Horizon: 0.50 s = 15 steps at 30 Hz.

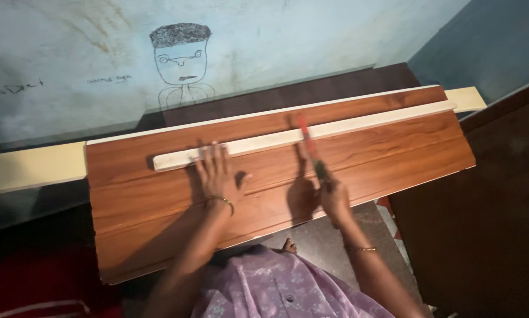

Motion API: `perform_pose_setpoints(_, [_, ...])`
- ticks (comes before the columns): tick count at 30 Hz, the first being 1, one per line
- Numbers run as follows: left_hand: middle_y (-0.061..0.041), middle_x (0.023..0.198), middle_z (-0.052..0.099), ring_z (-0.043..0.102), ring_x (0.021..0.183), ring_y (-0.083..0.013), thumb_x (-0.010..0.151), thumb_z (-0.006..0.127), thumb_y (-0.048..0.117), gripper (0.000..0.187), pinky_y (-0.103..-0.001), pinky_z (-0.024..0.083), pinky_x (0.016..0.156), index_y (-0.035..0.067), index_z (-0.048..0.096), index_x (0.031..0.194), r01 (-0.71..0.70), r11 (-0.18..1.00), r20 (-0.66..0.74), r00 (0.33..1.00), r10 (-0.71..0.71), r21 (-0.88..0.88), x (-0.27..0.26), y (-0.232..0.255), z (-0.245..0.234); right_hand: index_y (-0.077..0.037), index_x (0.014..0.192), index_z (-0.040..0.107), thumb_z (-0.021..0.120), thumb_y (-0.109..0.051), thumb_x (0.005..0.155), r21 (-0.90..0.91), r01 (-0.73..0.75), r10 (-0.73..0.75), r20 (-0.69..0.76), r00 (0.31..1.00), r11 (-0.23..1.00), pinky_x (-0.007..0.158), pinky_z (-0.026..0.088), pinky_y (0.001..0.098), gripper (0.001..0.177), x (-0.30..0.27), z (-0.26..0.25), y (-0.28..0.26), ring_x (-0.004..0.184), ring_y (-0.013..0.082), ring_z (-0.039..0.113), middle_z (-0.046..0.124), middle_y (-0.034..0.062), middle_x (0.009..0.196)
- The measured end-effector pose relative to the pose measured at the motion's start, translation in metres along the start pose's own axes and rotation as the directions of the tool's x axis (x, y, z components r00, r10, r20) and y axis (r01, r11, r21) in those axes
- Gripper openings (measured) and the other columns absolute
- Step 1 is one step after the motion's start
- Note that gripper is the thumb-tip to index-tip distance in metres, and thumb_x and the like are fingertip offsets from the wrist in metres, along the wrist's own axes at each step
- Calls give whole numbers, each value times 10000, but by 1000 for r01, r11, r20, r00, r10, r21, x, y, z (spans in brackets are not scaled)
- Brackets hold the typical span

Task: The person saws a long thin piece of light-colored wood placed on a brown wooden surface using a small handsaw, holding the wood steady with their other hand and making repeated sawing motions across the width of the piece.

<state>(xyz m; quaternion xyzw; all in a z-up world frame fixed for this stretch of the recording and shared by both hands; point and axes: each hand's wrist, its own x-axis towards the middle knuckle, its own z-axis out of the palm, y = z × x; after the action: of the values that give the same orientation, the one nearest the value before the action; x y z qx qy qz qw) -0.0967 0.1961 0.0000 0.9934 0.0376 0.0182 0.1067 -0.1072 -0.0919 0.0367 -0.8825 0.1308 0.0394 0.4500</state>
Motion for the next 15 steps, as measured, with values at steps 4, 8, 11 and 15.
perform_pose_setpoints(4, [-189, 1705, 27, -14, 1556, -417, 904, 457, 709, 1038, -606, -48, 1221, 48, 116, 1628, 57, 998, -97, 994, -57, -2, -16, -31, 4, -234, 1525, 504, 517, -147, 1022, -131, -16, 1, -115, 993, 991, 525, 528, 394, 510, -5, 6, -9, 580, 210, 668, 700, 158, 691])
perform_pose_setpoints(8, [-189, 1694, 32, 1, 1554, -429, 883, 460, 743, 1066, -596, -39, 1228, 48, 111, 1613, 44, 999, -99, 994, -46, -19, -8, -32, 7, -239, 1542, 463, 533, -113, 953, -288, 120, -112, 45, 993, 950, 525, 530, 424, 606, -43, 57, -29, 589, 245, 683, 715, 209, 733])
perform_pose_setpoints(11, [-199, 1705, 18, 2, 1556, -438, 903, 468, 728, 1061, -592, -31, 1229, 47, 98, 1628, 46, 997, -18, 999, -45, 58, -11, -32, 2, -218, 1531, 493, 542, -129, 984, -272, 234, -210, 116, 971, 933, 560, 535, 414, 557, -55, 76, -34, 595, 239, 684, 720, 235, 745])
perform_pose_setpoints(15, [-151, 1712, 68, 14, 1568, -390, 881, 491, 706, 1059, -606, -28, 1236, 62, 126, 1638, 13, 1000, -89, 996, -13, 7, -14, -50, -8, -123, 1525, 493, 550, -18, 938, 154, 530, -551, 203, 809, 834, 629, 599, 383, 600, -35, 67, -22, 843, 207, 704, 710, 185, 1256])
